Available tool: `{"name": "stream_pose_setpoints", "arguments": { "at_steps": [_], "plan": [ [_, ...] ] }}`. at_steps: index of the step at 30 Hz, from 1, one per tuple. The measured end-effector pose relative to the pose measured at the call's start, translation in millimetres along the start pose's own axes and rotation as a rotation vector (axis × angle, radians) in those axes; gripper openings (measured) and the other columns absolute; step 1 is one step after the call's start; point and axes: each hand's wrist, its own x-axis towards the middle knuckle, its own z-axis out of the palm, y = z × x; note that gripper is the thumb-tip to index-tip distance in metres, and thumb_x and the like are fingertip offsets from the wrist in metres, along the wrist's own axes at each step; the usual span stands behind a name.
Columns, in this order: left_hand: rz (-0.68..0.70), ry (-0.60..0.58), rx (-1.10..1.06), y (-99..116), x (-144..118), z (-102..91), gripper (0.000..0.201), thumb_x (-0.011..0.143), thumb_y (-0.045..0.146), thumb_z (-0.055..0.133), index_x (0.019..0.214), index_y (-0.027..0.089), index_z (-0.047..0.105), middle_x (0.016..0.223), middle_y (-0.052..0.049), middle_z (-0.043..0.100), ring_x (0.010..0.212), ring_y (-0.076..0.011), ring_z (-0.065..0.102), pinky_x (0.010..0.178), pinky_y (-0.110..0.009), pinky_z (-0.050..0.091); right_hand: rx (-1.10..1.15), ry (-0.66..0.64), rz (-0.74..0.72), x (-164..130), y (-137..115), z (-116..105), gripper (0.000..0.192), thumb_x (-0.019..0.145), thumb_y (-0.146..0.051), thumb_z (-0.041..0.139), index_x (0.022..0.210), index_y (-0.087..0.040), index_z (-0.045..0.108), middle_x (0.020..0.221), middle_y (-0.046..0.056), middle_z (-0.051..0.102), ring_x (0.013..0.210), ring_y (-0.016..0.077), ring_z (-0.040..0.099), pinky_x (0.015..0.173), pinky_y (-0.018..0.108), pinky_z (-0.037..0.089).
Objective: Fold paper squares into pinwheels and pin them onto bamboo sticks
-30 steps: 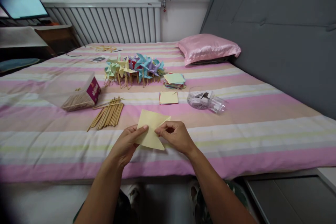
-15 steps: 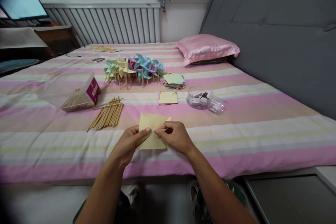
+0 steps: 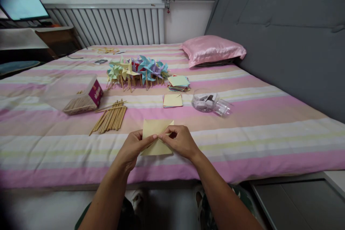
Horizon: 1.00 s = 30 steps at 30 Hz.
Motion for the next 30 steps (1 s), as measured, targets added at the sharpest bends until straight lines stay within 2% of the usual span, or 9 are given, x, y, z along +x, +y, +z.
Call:
{"name": "stream_pose_setpoints", "arguments": {
  "at_steps": [6, 9, 11, 13, 16, 18, 23, 30],
  "plan": [
    [0.009, 0.022, 0.0, -1.6, 0.3, 0.2, 0.035, 0.051, 0.034, 0.08, 0.074, 0.009, 0.071, 0.066, -0.007, 0.068, 0.056, -0.0159, 0.059, 0.054, -0.025, 0.043, -0.008, -0.01, -0.002, -0.2, -1.0, 0.2, 0.025, 0.077, -0.036, 0.061, 0.064, -0.015, 0.063, 0.064, 0.003, 0.064, 0.059, 0.0138, 0.055, 0.055, 0.024, 0.043],
    [0.018, 0.06, -0.015, -3.4, 1.1, -0.4, 0.033, 0.054, 0.032, 0.079, 0.077, 0.009, 0.071, 0.065, -0.006, 0.068, 0.054, -0.0155, 0.058, 0.053, -0.025, 0.043, 0.057, 0.03, -0.01, -0.9, -2.8, 1.1, 0.02, 0.073, -0.036, 0.066, 0.076, -0.016, 0.062, 0.07, 0.002, 0.062, 0.06, 0.0124, 0.055, 0.056, 0.024, 0.044],
    [0.028, 0.087, -0.033, -4.3, 1.9, -0.8, 0.033, 0.056, 0.031, 0.078, 0.08, 0.009, 0.07, 0.065, -0.006, 0.069, 0.054, -0.0152, 0.058, 0.053, -0.025, 0.043, 0.144, 0.057, -0.021, -1.6, -3.7, 2.9, 0.032, 0.071, -0.034, 0.069, 0.096, -0.018, 0.057, 0.077, 0.001, 0.062, 0.062, 0.0118, 0.056, 0.059, 0.023, 0.046],
    [0.044, 0.11, -0.054, -4.8, 2.6, -1.0, 0.034, 0.057, 0.03, 0.078, 0.083, 0.009, 0.07, 0.067, -0.007, 0.069, 0.056, -0.0155, 0.059, 0.054, -0.025, 0.044, 0.24, 0.069, -0.016, -2.0, -4.0, 6.4, 0.054, 0.07, -0.032, 0.07, 0.116, -0.021, 0.045, 0.086, 0.002, 0.063, 0.065, 0.0119, 0.059, 0.062, 0.024, 0.048],
    [0.067, 0.131, -0.085, -4.6, 3.1, -0.2, 0.034, 0.057, 0.029, 0.077, 0.084, 0.008, 0.071, 0.071, -0.008, 0.07, 0.06, -0.0166, 0.061, 0.056, -0.025, 0.045, 0.349, 0.106, 0.022, -1.9, -2.0, 14.2, 0.074, 0.071, -0.03, 0.069, 0.131, -0.025, 0.027, 0.093, 0.003, 0.063, 0.07, 0.0134, 0.062, 0.065, 0.026, 0.05],
    [0.072, 0.138, -0.105, -4.0, 2.9, 0.8, 0.034, 0.057, 0.028, 0.077, 0.084, 0.008, 0.071, 0.072, -0.009, 0.071, 0.062, -0.0173, 0.061, 0.058, -0.025, 0.045, 0.416, 0.142, 0.05, -0.9, 0.7, 19.4, 0.076, 0.071, -0.031, 0.069, 0.132, -0.025, 0.024, 0.09, 0.003, 0.063, 0.071, 0.0143, 0.063, 0.066, 0.027, 0.05],
    [0.073, 0.127, -0.133, -3.2, 1.6, 2.5, 0.034, 0.057, 0.028, 0.077, 0.085, 0.009, 0.071, 0.075, -0.01, 0.072, 0.063, -0.0186, 0.063, 0.062, -0.028, 0.047, 0.545, 0.173, 0.116, 2.9, 6.2, 25.3, 0.068, 0.067, -0.034, 0.072, 0.123, -0.02, 0.036, 0.082, 0.002, 0.064, 0.074, 0.0168, 0.063, 0.069, 0.03, 0.05],
    [0.086, 0.113, -0.124, -5.4, 2.2, 0.3, 0.036, 0.059, 0.03, 0.077, 0.087, 0.009, 0.071, 0.08, -0.011, 0.072, 0.065, -0.0185, 0.063, 0.061, -0.027, 0.047, 0.581, 0.202, 0.143, 4.0, 3.1, 23.9, 0.063, 0.066, -0.032, 0.073, 0.119, -0.021, 0.041, 0.08, 0.001, 0.065, 0.071, 0.0157, 0.064, 0.067, 0.028, 0.05]
  ]
}}
